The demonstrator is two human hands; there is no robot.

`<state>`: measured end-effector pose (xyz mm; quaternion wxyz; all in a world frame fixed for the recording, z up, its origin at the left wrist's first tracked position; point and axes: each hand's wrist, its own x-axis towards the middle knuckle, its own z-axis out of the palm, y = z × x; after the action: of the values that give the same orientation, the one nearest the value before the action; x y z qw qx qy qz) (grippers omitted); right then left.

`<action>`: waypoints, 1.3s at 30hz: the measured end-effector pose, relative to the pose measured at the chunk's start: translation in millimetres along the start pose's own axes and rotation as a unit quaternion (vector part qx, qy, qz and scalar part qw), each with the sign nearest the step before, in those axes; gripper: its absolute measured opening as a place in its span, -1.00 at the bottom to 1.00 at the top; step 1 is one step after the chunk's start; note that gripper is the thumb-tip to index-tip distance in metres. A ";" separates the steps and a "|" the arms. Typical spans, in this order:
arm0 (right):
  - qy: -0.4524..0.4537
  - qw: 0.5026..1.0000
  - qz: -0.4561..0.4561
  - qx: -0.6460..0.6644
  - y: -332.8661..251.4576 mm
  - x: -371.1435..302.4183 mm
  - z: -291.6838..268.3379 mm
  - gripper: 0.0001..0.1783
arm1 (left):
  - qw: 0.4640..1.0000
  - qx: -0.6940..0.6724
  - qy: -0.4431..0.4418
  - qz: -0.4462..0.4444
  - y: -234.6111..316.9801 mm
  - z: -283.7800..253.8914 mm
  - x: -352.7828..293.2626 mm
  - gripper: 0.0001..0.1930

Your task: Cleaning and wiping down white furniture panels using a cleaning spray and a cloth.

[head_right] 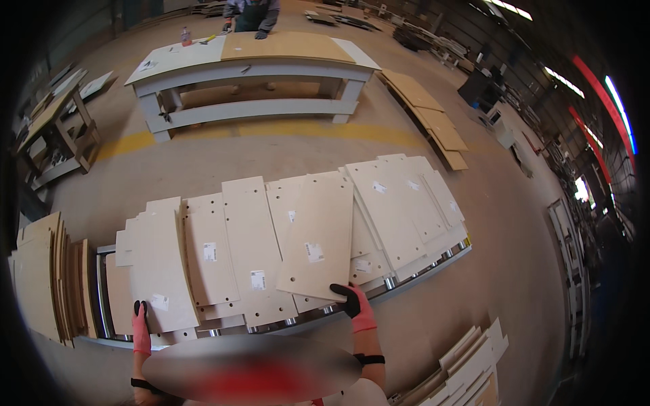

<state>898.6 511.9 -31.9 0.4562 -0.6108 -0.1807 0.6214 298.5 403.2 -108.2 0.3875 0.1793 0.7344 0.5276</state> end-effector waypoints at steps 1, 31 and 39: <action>0.022 0.999 -0.032 0.000 -18.3 -16.6 22.5 -0.71 | 1.000 0.001 0.001 0.007 -7.4 -11.0 3.3 -0.47; -0.460 0.854 0.041 -0.241 114.2 -128.1 279.8 -0.55 | 0.992 -0.079 -0.087 0.037 85.5 0.8 -73.6 -0.61; -0.108 0.857 -0.241 -0.443 35.0 -94.6 204.4 -0.47 | 0.982 0.186 -0.016 0.035 62.9 35.1 -54.2 -0.36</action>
<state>682.2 487.2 35.5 0.2500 -0.6149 -0.6267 0.4083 350.4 413.0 -35.2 0.3400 0.2821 0.8070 0.3920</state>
